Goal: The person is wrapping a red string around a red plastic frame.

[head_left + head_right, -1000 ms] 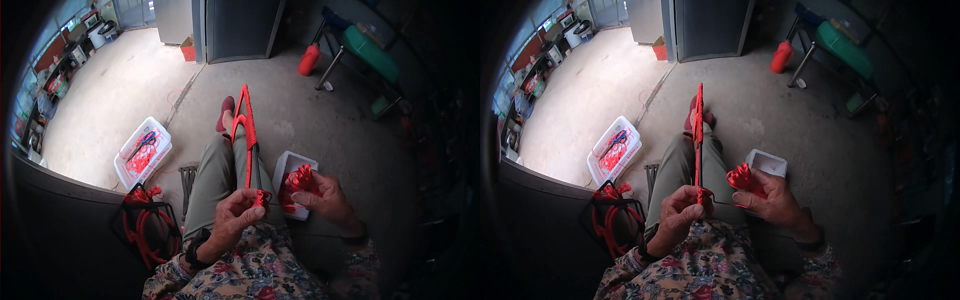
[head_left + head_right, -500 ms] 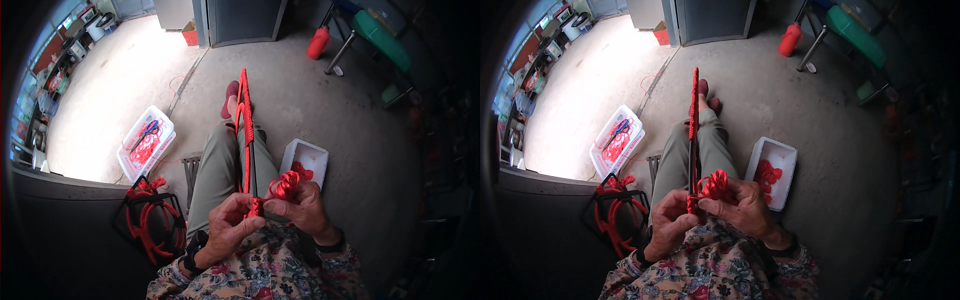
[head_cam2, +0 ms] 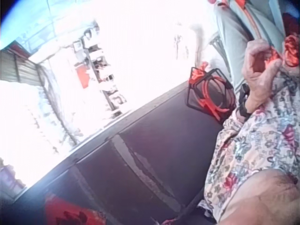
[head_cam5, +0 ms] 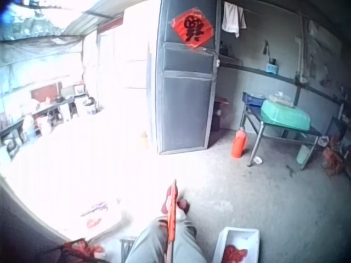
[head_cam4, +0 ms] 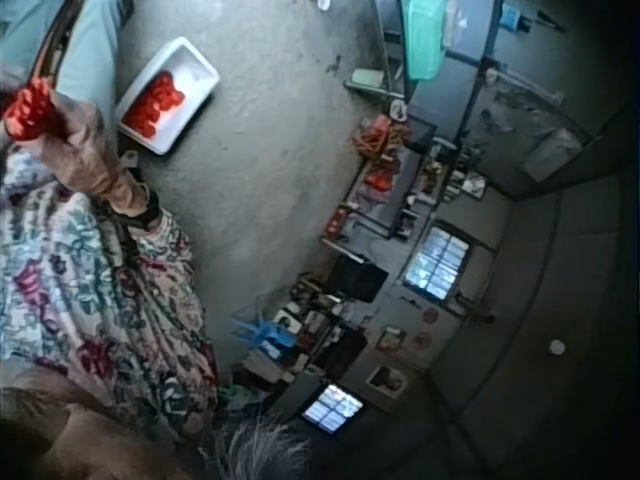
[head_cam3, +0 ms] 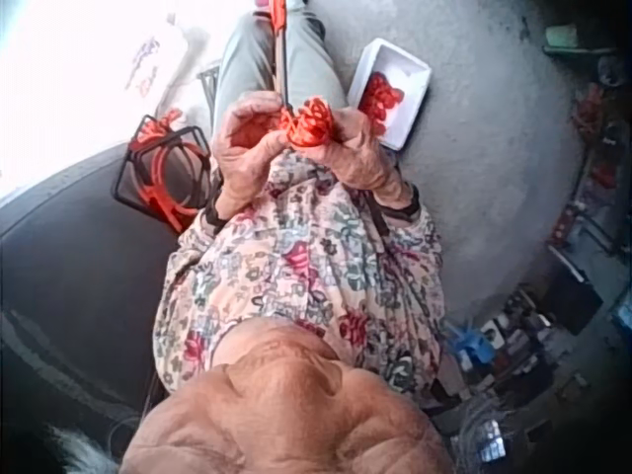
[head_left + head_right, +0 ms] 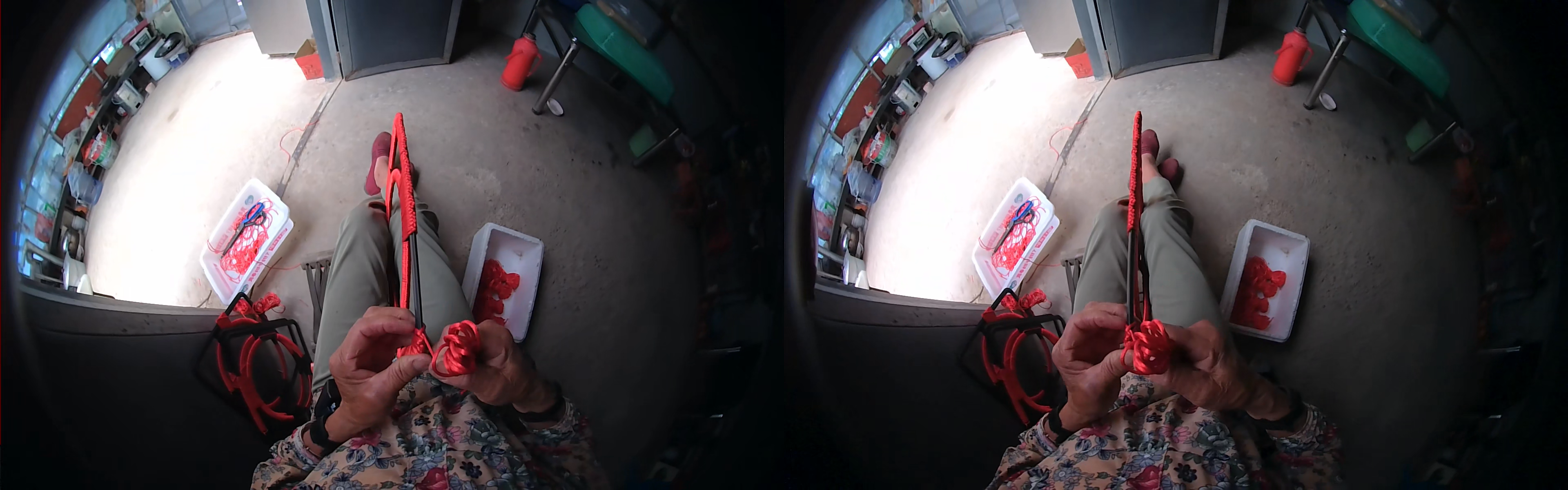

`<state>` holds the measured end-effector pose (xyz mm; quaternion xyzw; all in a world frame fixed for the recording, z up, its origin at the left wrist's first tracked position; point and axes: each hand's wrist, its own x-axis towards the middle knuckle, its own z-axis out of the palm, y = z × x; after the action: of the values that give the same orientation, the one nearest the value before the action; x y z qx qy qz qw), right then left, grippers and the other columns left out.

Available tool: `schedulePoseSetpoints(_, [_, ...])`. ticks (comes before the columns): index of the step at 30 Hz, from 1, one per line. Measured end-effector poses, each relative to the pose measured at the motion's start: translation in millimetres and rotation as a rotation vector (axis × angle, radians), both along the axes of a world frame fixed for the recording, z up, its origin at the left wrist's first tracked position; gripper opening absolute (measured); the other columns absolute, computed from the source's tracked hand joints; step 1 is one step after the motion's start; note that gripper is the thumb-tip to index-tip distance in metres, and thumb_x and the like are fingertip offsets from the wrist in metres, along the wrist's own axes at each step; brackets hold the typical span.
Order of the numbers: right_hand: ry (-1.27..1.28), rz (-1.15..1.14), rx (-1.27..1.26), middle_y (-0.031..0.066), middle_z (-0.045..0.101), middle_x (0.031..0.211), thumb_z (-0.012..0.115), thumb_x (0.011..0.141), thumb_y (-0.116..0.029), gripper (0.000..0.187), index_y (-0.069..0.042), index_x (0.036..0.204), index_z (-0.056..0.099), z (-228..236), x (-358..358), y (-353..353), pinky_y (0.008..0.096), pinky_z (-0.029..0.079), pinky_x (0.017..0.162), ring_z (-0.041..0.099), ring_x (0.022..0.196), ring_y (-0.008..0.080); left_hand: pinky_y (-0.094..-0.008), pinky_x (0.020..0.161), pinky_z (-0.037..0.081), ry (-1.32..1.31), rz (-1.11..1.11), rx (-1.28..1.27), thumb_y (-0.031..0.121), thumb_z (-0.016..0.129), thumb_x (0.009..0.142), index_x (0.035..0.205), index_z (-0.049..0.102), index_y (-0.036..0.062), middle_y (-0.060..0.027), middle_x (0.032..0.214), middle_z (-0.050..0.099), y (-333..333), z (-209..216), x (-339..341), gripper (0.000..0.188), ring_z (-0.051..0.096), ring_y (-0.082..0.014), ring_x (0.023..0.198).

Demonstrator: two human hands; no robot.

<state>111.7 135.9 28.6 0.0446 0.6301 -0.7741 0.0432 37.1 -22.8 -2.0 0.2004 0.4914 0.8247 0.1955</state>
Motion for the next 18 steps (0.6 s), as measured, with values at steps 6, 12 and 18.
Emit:
schedulePoseSetpoints(6, [0.239, 0.053, 0.27, 0.0006, 0.061, 0.075, 0.068, 0.083, -0.009, 0.011, -0.004, 0.085, 0.059, 5, -3, 5, 0.0266, 0.045, 0.059, 0.057, 0.064, 0.01, -0.0287, 0.081, 0.045, 0.067, -0.026, 0.008, 0.001, 0.078, 0.073, 0.102, 0.056, -0.0023, -0.0107, 0.103, 0.054, 2, -2, -4, 0.036, 0.054, -0.017, 0.092])
schedulePoseSetpoints(12, [0.046, -0.056, 0.265, 0.0039, 0.064, 0.089, 0.066, 0.089, -0.023, 0.037, 0.0, 0.116, 0.053, 18, -22, 41, 0.0259, 0.047, 0.077, 0.058, 0.084, 0.0092, -0.0293, 0.082, 0.046, -0.033, -0.091, 0.022, 0.002, 0.076, 0.076, 0.1, 0.057, -0.0024, -0.0098, 0.103, 0.052, -1, 9, -10, 0.03, 0.054, -0.016, 0.092])
schedulePoseSetpoints(18, [0.106, -0.049, 0.73, 0.0128, 0.063, 0.085, 0.063, 0.088, -0.02, 0.033, -0.002, 0.11, 0.046, 29, -53, 47, 0.0339, 0.048, 0.072, 0.064, 0.081, 0.0227, -0.0302, 0.084, 0.048, -0.059, -0.05, 0.043, 0.011, 0.066, 0.087, 0.104, 0.057, -0.0039, -0.0104, 0.107, 0.051, -9, 11, -30, 0.024, 0.058, -0.0164, 0.091])
